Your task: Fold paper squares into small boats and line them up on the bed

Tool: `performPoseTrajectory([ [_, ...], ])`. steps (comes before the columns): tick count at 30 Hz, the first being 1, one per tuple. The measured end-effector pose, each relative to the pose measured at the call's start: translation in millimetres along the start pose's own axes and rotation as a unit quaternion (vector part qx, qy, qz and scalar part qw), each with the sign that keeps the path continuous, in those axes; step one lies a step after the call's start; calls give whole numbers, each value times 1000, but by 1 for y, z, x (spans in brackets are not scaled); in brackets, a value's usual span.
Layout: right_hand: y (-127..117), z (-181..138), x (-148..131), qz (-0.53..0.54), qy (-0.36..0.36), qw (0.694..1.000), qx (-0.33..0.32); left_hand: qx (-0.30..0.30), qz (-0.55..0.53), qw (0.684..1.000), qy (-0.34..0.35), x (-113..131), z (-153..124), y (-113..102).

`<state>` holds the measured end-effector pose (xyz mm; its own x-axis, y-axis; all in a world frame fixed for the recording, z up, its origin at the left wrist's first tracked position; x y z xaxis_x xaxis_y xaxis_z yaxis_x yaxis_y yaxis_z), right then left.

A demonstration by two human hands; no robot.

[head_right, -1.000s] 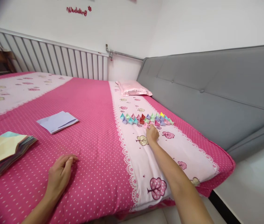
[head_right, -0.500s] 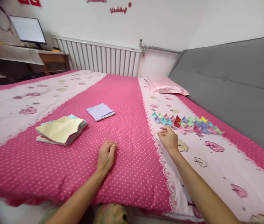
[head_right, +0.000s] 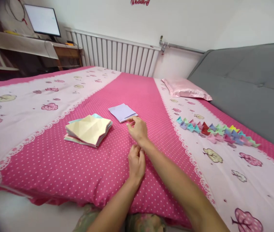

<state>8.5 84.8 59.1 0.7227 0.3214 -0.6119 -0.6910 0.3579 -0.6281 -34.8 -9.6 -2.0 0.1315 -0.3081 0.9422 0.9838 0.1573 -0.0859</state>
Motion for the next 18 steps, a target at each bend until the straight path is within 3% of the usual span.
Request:
performPoseTrajectory([
  [6, 35, 35, 15, -149, 40, 988, 27, 29, -24, 997, -71, -1, 2, -1],
  [18, 64, 77, 60, -234, 75, 969, 14, 15, -110, 978, -174, -2, 6, -3],
])
Point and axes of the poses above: each hand's wrist, its own z-axis towards the middle knuckle, its own y-axis out of the palm, x = y × z, the point moved 2 cm from there along z, towards the middle knuckle, and after that the axes turned 2 degrees about -z, right-handed, at the moved point
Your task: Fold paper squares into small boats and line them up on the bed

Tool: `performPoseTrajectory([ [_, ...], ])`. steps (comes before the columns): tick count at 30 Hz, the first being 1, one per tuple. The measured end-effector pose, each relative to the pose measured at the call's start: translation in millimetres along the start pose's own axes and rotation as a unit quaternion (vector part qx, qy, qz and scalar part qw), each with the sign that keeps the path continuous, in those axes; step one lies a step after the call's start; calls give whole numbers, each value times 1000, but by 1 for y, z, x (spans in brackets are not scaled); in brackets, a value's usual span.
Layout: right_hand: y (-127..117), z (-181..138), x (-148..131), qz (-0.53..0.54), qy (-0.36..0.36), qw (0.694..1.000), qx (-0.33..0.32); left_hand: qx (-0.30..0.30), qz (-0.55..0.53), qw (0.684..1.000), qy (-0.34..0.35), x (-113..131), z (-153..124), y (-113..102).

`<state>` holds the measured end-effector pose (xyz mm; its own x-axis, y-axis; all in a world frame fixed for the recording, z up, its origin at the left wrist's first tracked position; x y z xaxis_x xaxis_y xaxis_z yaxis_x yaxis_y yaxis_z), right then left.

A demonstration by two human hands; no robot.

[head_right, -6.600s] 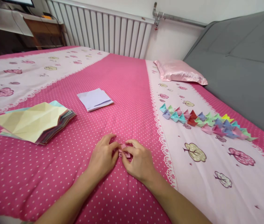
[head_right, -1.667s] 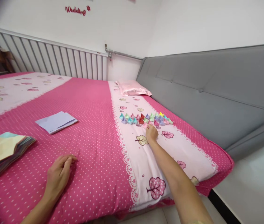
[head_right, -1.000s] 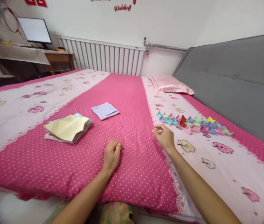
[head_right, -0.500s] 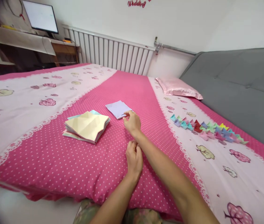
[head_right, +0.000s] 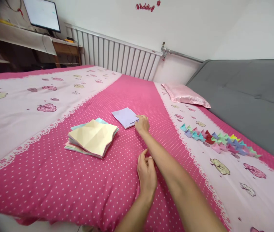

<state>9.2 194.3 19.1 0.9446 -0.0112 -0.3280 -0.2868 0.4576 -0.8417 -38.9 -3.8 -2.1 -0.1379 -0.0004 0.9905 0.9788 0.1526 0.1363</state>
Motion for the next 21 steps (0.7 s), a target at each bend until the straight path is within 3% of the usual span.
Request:
performPoseTrajectory([
  [7, 15, 11, 5, -11, -53, 998, -26, -3, -86, 994, -68, -10, 5, 0],
  [14, 23, 18, 0, -16, -111, 993, -25, -4, -91, 995, -43, -13, 7, -2],
  [21, 0, 21, -14, -8, -126, 991, 44, -13, -82, 995, -46, -8, 7, -4],
])
Point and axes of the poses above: each hand's wrist, its own z-axis towards the middle knuckle, its own y-axis out of the palm, x = y × z, the point moved 2 cm from there along z, towards the middle knuckle, and after that the axes turned 2 degrees about -z, right-handed, at the moved point
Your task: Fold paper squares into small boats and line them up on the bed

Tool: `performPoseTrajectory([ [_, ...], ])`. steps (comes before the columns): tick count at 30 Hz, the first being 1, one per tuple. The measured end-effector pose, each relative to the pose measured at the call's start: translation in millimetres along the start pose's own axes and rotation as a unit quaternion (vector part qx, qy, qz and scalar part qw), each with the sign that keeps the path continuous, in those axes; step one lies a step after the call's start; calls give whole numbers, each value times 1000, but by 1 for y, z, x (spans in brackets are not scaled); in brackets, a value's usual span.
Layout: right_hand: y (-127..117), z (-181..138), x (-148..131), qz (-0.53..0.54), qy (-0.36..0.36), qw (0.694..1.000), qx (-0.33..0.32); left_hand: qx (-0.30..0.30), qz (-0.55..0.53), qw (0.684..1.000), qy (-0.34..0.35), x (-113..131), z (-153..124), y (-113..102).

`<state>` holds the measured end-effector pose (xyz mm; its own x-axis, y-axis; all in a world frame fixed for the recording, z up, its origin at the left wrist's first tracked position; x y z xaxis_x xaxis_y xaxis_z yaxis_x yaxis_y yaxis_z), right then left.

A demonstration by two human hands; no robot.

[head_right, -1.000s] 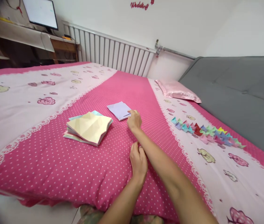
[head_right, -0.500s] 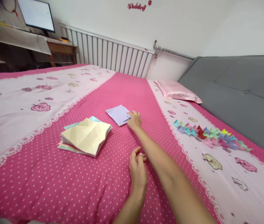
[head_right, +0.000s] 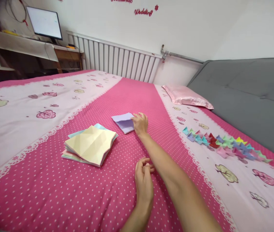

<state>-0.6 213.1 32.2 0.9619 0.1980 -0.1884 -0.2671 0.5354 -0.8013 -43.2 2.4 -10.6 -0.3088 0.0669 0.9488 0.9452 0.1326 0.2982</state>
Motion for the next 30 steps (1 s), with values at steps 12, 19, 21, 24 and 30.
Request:
performPoseTrajectory([
  [12, -130, -150, 24, -101, -92, 985, 102, 105, 6, 988, 113, 11, -4, -10],
  [19, -146, -214, 38, -29, -122, 992, -11, 128, 141, 950, 249, 23, -7, -21],
  [21, -155, -208, 41, 12, -110, 993, -36, 120, 177, 935, 282, 26, -8, -23],
  [24, -165, -183, 41, 95, -35, 994, -50, 87, 258, 903, 332, 32, -6, -21],
  [30, -117, -142, 15, 301, -35, 925, -228, -81, 522, 761, 377, 21, 13, -3],
])
Point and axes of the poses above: each hand's wrist, its own z-axis towards the middle knuckle, its own y-axis out of the palm, x = y × z, the point moved 2 cm from there along z, towards the middle knuckle, and after that the axes turned 2 degrees about -z, right-handed, at the moved point
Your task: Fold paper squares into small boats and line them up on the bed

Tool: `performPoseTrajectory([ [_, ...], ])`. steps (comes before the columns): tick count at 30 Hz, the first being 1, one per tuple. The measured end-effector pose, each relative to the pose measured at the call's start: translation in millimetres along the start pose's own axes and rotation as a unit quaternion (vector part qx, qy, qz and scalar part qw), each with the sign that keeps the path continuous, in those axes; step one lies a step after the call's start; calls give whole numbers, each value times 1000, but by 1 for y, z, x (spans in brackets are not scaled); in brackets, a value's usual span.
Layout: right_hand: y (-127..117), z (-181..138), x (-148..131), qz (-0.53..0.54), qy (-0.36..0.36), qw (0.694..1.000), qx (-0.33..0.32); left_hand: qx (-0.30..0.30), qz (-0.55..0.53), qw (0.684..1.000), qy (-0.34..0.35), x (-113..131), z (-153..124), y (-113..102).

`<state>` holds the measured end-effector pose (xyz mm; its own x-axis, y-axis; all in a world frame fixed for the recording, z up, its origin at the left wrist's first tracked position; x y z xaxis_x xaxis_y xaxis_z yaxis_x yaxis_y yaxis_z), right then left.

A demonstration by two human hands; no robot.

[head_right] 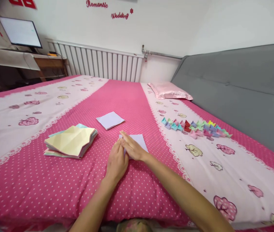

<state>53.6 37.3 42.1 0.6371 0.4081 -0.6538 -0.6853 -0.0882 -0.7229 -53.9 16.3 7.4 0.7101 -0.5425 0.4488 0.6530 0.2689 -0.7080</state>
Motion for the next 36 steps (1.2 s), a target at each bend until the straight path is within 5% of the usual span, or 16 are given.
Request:
performPoseTrajectory([
  [4, 31, 11, 25, -58, 18, 995, -78, -145, 111, 983, 16, -3, -4, 17],
  [7, 34, 7, 42, -127, 24, 988, -88, -181, 149, 972, -3, -2, -6, 19],
  [11, 19, 0, 63, -202, 49, 974, -94, -184, 158, 970, -29, -2, -5, 17],
  [20, -1, -9, 108, -310, 182, 933, 8, -193, 152, 969, -36, -6, -4, 20],
  [28, -11, -8, 120, -250, 167, 953, 43, -166, 96, 981, -4, 17, 34, 0],
  [32, -14, -9, 121, -222, 147, 963, 52, -240, 85, 965, 58, 31, 56, 28],
  [36, -14, -9, 118, -213, 156, 963, 50, -262, 137, 955, 28, 17, 52, 61],
])
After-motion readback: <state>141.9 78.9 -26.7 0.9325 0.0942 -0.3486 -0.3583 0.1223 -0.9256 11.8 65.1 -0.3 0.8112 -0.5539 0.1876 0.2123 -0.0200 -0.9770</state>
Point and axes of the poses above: each hand's wrist, its own z-axis towards the middle knuckle, its own y-axis out of the palm, x = y × z, the point moved 2 cm from there along z, towards the middle knuckle, and after that the axes turned 2 degrees about -z, right-handed, at the moved point
